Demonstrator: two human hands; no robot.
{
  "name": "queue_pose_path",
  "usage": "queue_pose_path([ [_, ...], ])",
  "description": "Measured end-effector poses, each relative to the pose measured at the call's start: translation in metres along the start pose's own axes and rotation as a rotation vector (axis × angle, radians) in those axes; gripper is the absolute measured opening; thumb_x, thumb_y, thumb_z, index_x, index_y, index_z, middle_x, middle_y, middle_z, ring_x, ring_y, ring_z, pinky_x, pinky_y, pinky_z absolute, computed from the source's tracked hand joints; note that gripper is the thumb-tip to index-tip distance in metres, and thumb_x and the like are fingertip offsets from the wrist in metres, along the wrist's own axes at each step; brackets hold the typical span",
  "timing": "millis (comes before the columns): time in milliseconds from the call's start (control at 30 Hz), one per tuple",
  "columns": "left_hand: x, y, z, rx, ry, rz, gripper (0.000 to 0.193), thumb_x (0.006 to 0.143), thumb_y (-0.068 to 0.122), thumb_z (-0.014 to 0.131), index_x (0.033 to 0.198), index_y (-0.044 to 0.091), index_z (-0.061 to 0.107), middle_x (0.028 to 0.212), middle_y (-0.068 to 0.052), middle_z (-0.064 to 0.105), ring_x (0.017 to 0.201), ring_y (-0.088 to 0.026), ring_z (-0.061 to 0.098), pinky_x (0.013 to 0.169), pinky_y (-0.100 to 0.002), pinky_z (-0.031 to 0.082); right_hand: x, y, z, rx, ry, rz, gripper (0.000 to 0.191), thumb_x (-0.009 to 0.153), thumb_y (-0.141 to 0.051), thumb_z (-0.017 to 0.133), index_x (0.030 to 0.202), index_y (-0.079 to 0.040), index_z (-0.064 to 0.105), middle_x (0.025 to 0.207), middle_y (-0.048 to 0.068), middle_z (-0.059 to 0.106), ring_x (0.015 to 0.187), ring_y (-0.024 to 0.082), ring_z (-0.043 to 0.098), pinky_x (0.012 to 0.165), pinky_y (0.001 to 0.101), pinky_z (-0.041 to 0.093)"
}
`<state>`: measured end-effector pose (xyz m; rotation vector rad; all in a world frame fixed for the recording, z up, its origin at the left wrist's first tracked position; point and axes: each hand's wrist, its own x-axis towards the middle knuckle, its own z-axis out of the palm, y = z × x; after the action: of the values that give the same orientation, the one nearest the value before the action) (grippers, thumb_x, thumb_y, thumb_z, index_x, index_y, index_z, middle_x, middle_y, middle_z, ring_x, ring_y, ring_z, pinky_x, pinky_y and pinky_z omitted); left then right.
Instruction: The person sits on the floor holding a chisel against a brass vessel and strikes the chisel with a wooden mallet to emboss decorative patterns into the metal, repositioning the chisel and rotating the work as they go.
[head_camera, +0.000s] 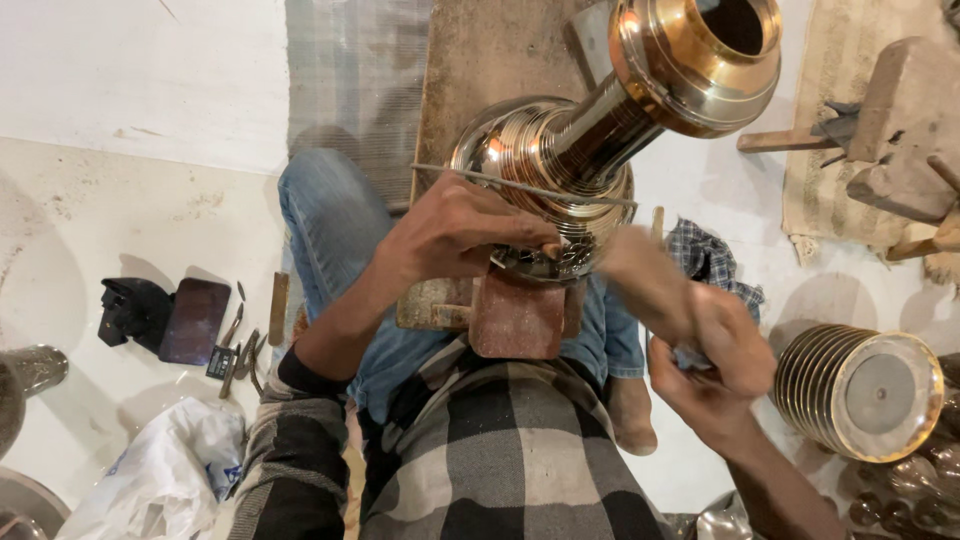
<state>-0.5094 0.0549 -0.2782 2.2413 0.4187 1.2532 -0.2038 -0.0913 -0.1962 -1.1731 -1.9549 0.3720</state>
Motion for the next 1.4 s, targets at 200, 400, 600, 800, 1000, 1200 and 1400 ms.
queue_pose_path([
  [200, -0.007, 0.012, 0.007, 0.011, 0.139, -0.091, 0.056, 0.069, -0.016, 0.059, 0.115, 0.009, 0.077, 0.086, -0.009, 0.08, 0.058, -0.015, 0.071, 0.045, -0.03, 0.052, 0.039, -0.017, -0.021, -0.431, -0.293, -0.046, 0.076, 0.07, 0.003, 0.076, 0.142, -0.013, 0.059, 0.111, 0.02, 0.071, 0.073, 0.018, 0.065, 0.057, 0.0317, 0.054],
  [400, -0.013, 0.023, 0.016, 0.048, 0.308, -0.127, 0.052, 0.075, -0.014, 0.054, 0.118, 0.006, 0.073, 0.093, -0.01, 0.078, 0.073, -0.019, 0.077, 0.064, -0.033, 0.065, 0.08, -0.04, -0.027, -0.555, -0.459, -0.044, 0.07, 0.068, 0.006, 0.077, 0.135, -0.013, 0.066, 0.108, 0.017, 0.075, 0.06, 0.02, 0.06, 0.049, 0.0363, 0.05],
  [600, -0.021, 0.034, 0.021, 0.056, 0.358, -0.267, 0.043, 0.075, -0.013, 0.051, 0.107, 0.005, 0.072, 0.092, -0.01, 0.078, 0.075, -0.02, 0.077, 0.066, -0.033, 0.065, 0.112, -0.043, -0.028, -0.618, -0.562, -0.085, 0.071, 0.075, 0.003, 0.075, 0.139, -0.025, 0.061, 0.113, 0.007, 0.073, 0.057, 0.017, 0.06, 0.045, 0.033, 0.049],
  [800, -0.029, 0.04, 0.042, 0.06, 0.549, -0.406, 0.031, 0.08, -0.015, 0.053, 0.096, -0.001, 0.076, 0.077, -0.008, 0.075, 0.061, -0.018, 0.072, 0.059, -0.032, 0.059, 0.142, -0.054, -0.032, -0.679, -0.854, 0.01, 0.078, 0.075, -0.013, 0.081, 0.149, -0.031, 0.06, 0.114, 0.002, 0.071, 0.056, 0.022, 0.061, 0.045, 0.0382, 0.049],
  [1000, -0.035, 0.047, 0.059, 0.084, 0.71, -0.459, 0.028, 0.081, -0.014, 0.051, 0.098, -0.004, 0.071, 0.088, -0.011, 0.075, 0.073, -0.018, 0.076, 0.066, -0.031, 0.062, 0.178, -0.079, -0.029, -1.013, -1.055, -0.08, 0.091, 0.073, -0.027, 0.075, 0.157, -0.037, 0.042, 0.115, -0.004, 0.066, 0.065, 0.013, 0.063, 0.049, 0.0297, 0.051],
  [1200, -0.031, 0.061, 0.067, 0.084, 0.799, -0.578, 0.038, 0.074, -0.017, 0.047, 0.1, -0.008, 0.073, 0.083, -0.011, 0.076, 0.062, -0.013, 0.069, 0.059, -0.025, 0.058, 0.202, -0.097, -0.019, -0.928, -0.911, -0.3, 0.09, 0.069, -0.03, 0.075, 0.154, -0.038, 0.045, 0.105, -0.005, 0.065, 0.059, 0.015, 0.061, 0.049, 0.0317, 0.048],
  [1400, -0.021, 0.055, 0.065, -0.251, 1.065, -0.549, 0.025, 0.09, -0.012, 0.057, 0.111, -0.003, 0.068, 0.088, -0.013, 0.075, 0.07, -0.017, 0.074, 0.063, -0.03, 0.064, 0.17, -0.071, -0.028, -0.807, -0.812, -0.179, 0.082, 0.074, -0.015, 0.073, 0.151, -0.035, 0.052, 0.104, -0.002, 0.069, 0.059, 0.017, 0.061, 0.045, 0.0337, 0.046],
])
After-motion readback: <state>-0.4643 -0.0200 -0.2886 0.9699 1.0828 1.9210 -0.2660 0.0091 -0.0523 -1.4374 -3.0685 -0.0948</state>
